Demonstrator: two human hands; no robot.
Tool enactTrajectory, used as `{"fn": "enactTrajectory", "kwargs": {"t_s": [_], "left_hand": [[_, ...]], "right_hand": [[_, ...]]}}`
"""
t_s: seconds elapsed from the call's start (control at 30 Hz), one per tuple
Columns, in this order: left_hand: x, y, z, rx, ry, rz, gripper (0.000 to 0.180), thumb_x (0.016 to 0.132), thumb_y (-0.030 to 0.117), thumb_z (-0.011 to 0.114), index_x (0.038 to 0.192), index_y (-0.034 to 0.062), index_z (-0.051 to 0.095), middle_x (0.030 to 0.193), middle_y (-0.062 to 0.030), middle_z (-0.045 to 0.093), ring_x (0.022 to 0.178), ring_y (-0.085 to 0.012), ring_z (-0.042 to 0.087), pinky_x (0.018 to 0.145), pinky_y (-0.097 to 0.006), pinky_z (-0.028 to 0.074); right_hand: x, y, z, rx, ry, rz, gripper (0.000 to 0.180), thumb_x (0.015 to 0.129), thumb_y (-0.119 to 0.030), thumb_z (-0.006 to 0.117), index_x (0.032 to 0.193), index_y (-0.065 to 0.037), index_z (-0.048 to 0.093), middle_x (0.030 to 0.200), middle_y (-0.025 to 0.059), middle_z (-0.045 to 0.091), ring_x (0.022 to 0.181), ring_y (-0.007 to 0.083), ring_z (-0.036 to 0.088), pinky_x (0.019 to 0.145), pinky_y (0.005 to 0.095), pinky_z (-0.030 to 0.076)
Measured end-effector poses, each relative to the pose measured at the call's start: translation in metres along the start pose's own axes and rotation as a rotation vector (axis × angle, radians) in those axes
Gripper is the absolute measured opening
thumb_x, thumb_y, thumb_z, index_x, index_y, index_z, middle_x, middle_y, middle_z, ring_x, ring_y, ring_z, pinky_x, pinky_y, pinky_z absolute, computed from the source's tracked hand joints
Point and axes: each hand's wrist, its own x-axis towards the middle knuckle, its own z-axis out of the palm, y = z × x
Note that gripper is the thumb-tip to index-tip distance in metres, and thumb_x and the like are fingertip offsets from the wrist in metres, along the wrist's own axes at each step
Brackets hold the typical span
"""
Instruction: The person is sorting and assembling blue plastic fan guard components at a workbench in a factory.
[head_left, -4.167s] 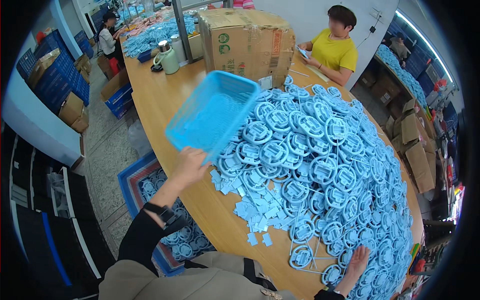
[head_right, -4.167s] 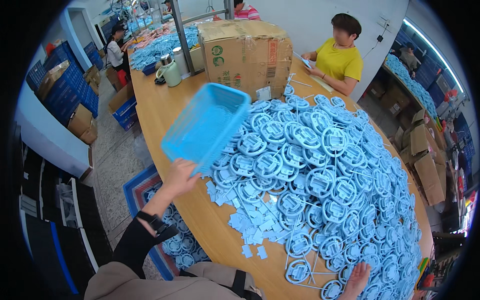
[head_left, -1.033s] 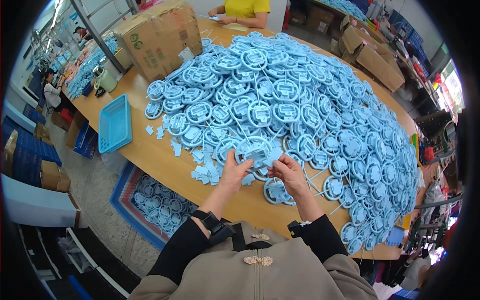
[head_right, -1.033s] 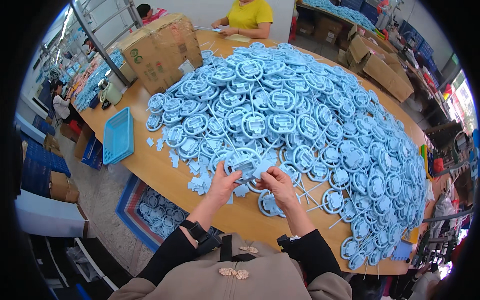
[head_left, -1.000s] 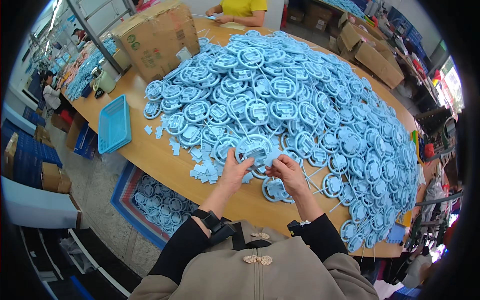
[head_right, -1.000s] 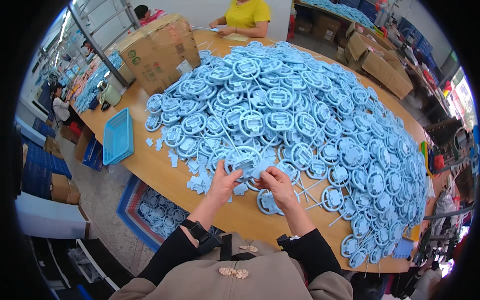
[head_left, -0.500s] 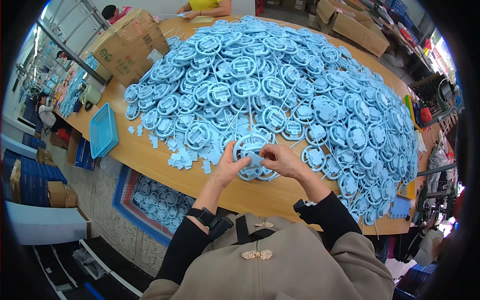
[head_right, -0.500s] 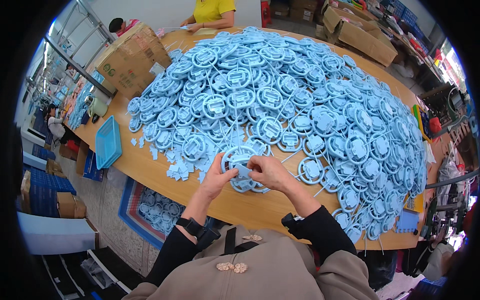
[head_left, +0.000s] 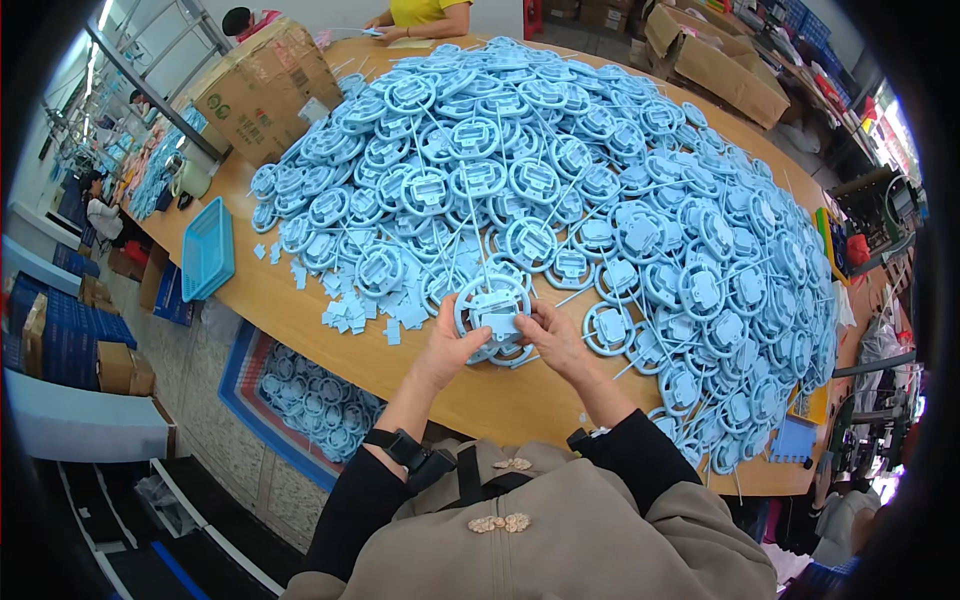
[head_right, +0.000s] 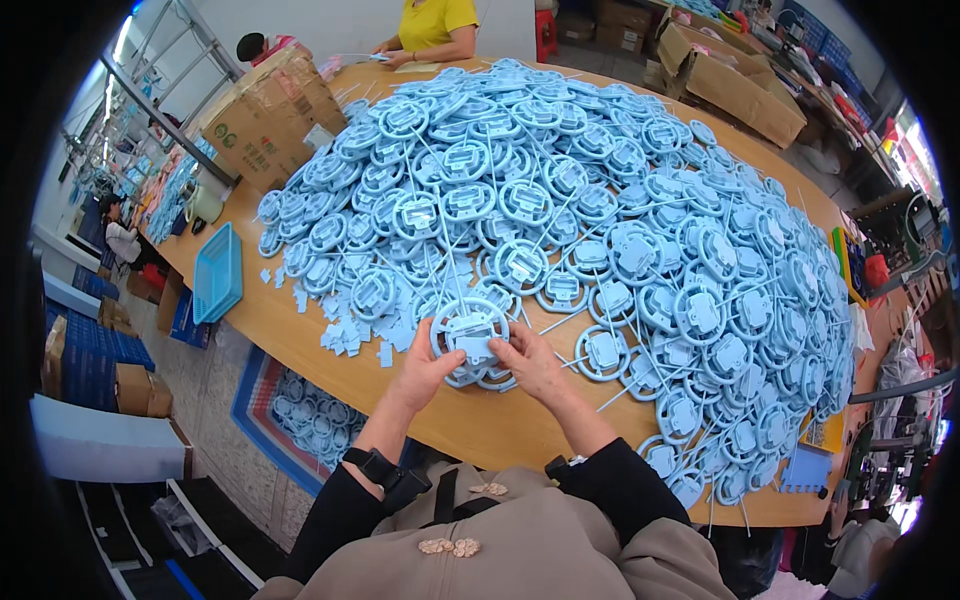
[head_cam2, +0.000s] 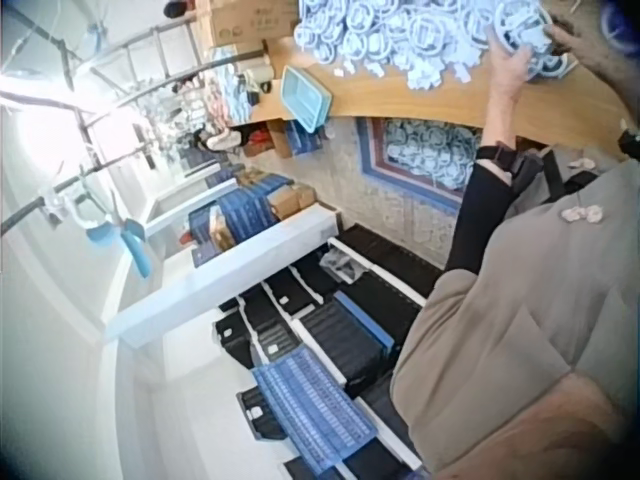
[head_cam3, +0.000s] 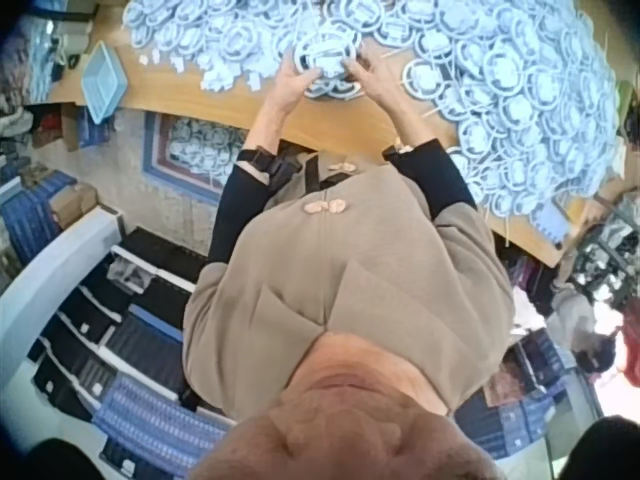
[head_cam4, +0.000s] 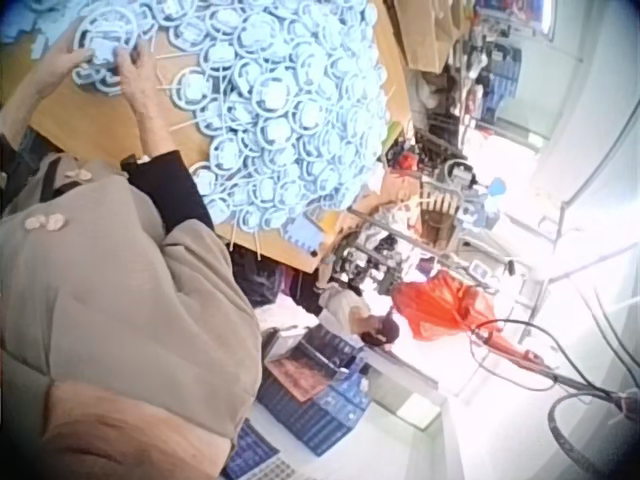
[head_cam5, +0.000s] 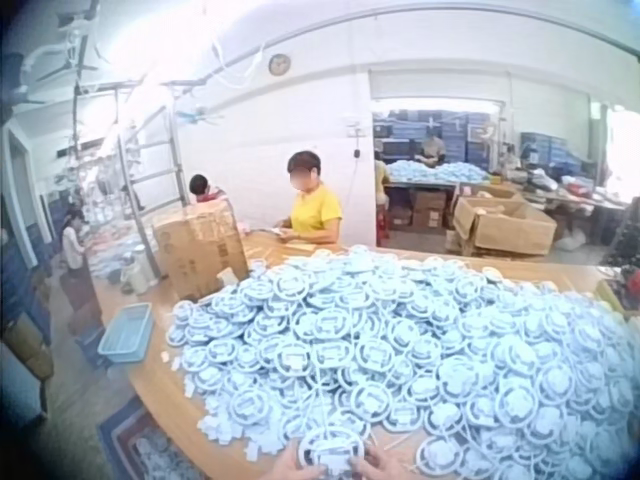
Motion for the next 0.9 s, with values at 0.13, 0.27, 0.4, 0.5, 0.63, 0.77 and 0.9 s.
{"fn": "enactTrajectory", "kwargs": {"t_s": [0.13,0.27,0.4,0.5,0.63,0.77,0.9], "left_hand": [[0.002,-0.016,0.006,0.192,0.028,0.092,0.048,0.084,0.002,0.061,0.125,0.0020,0.036,0.114,-0.0097,0.053,0.103,-0.0158,0.054,0.086,-0.032,0.048],[0.005,-0.030,0.012,0.123,0.058,-0.012,0.047,0.085,0.005,0.060,0.124,0.0005,0.035,0.113,-0.0114,0.054,0.103,-0.0164,0.054,0.087,-0.033,0.047],[0.012,-0.027,0.013,-0.107,-0.035,-0.174,0.046,0.085,0.009,0.061,0.123,-0.0004,0.036,0.113,-0.0114,0.054,0.098,-0.0160,0.056,0.083,-0.032,0.048],[0.023,-0.030,0.021,-0.097,-0.077,-0.104,0.045,0.086,0.013,0.063,0.121,-0.0008,0.039,0.111,-0.0109,0.056,0.092,-0.0153,0.058,0.078,-0.031,0.049],[0.028,-0.035,0.025,0.276,0.013,0.006,0.038,0.086,0.013,0.063,0.117,0.0001,0.045,0.103,-0.0094,0.059,0.088,-0.0130,0.058,0.074,-0.029,0.049],[0.029,-0.048,0.019,0.290,0.077,0.008,0.039,0.084,0.014,0.065,0.115,-0.0022,0.046,0.101,-0.0122,0.061,0.087,-0.0162,0.059,0.076,-0.031,0.050],[0.027,-0.061,0.014,0.428,0.046,0.026,0.046,0.082,0.016,0.067,0.120,-0.0002,0.046,0.101,-0.0110,0.059,0.084,-0.0135,0.059,0.066,-0.030,0.051]], "right_hand": [[0.002,0.008,0.005,0.055,0.177,0.137,0.041,0.090,-0.037,0.062,0.100,0.002,0.058,0.078,0.0058,0.061,0.062,0.0095,0.057,0.052,0.0226,0.049],[-0.002,0.011,-0.006,-0.019,0.207,0.200,0.042,0.088,-0.039,0.063,0.094,0.002,0.058,0.075,0.0059,0.060,0.059,0.0100,0.058,0.046,0.0235,0.049],[-0.009,0.004,-0.014,-0.053,0.229,0.180,0.043,0.087,-0.040,0.064,0.091,0.002,0.057,0.072,0.0063,0.059,0.056,0.0097,0.057,0.045,0.0238,0.049],[-0.010,0.003,-0.025,-0.060,0.249,0.199,0.044,0.087,-0.040,0.064,0.092,0.002,0.058,0.070,0.0058,0.059,0.055,0.0088,0.057,0.044,0.0224,0.047],[-0.008,0.000,-0.027,-0.156,0.291,0.301,0.041,0.088,-0.039,0.064,0.091,0.002,0.058,0.070,0.0047,0.059,0.058,0.0086,0.057,0.046,0.0223,0.045],[-0.011,0.022,-0.023,-0.059,0.202,0.240,0.038,0.091,-0.032,0.061,0.109,0.001,0.057,0.090,0.0063,0.064,0.077,0.0127,0.062,0.069,0.0282,0.053],[-0.020,0.061,-0.030,0.243,0.276,0.325,0.037,0.085,-0.026,0.067,0.112,-0.001,0.059,0.088,0.0034,0.063,0.077,0.0123,0.058,0.069,0.0265,0.047]]}}
